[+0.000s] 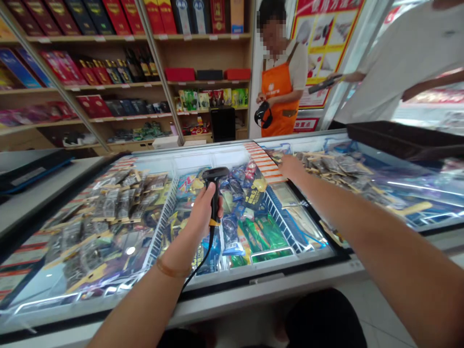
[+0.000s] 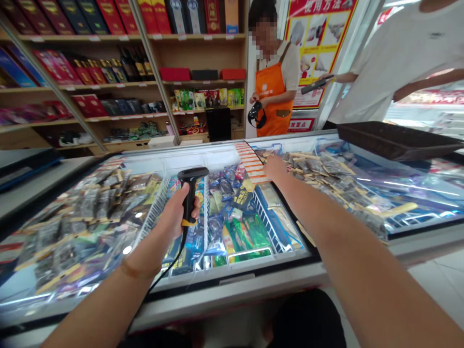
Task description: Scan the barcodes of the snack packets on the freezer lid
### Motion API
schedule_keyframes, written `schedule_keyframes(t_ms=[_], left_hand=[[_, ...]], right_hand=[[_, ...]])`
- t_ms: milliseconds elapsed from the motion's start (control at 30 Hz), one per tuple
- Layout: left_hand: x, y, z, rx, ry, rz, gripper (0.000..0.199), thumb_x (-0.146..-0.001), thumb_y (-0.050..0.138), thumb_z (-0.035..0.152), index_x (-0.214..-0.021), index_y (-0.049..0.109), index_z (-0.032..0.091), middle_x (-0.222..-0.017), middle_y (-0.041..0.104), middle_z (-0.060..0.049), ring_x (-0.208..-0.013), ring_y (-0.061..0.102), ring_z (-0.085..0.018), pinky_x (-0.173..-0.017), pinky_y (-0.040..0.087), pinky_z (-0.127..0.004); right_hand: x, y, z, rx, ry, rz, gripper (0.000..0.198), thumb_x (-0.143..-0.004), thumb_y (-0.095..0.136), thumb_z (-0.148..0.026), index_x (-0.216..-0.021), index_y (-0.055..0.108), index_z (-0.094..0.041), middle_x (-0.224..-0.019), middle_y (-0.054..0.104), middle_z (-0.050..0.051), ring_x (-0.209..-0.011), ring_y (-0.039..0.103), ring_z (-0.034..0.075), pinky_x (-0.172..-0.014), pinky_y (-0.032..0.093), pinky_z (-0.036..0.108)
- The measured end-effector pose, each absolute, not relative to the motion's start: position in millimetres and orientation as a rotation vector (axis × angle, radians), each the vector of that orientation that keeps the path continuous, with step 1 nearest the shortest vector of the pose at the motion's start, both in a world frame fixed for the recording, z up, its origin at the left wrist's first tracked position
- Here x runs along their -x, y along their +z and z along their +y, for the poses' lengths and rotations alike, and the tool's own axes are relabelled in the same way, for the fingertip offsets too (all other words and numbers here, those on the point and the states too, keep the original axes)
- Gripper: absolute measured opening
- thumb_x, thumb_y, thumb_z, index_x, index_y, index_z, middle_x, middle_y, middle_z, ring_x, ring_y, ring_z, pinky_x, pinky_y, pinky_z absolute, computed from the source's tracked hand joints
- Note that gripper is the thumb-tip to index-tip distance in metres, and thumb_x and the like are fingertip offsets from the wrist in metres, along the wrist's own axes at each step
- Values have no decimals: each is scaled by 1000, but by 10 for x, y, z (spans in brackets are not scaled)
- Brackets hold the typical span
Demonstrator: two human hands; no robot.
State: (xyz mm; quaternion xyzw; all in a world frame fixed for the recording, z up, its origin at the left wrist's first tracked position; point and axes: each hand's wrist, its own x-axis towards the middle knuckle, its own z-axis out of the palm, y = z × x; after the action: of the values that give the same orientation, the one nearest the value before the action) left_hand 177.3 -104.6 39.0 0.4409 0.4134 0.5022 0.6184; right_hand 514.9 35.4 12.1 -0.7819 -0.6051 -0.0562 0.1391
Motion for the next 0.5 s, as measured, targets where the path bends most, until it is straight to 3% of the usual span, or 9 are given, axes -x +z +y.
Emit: schedule_keyframes(t_ms=[100, 233, 500], left_hand=[[-1798, 287, -1045, -1041, 1148, 962, 56, -76, 70, 71, -92, 49, 22, -61, 55, 8, -39, 46, -7, -39, 35, -20], [-1779, 226, -1067, -1051, 1100, 974, 55, -77, 69, 71, -91, 48, 22, -63, 56, 7, -39, 47, -7, -39, 36, -21], [-1763, 126, -1047, -1022, 1079, 1020, 57, -75, 70, 72, -92, 50, 21, -61, 55, 7, -38, 46, -8, -39, 35, -21]], right_hand=[[-5478, 127, 333, 2398, -360, -1786, 36, -92, 55, -16, -122, 70, -1, -128, 65, 31, -132, 50, 40, -105, 37, 51], [-5608, 64, 404, 2495, -339, -1790, 30, -91, 56, -16, -108, 76, -1, -122, 67, 32, -137, 43, 43, -107, 32, 58], [-5547, 115, 412, 2474, -439, -1772, 32, -93, 57, -22, -110, 76, -2, -116, 69, 31, -122, 57, 39, -105, 31, 57]])
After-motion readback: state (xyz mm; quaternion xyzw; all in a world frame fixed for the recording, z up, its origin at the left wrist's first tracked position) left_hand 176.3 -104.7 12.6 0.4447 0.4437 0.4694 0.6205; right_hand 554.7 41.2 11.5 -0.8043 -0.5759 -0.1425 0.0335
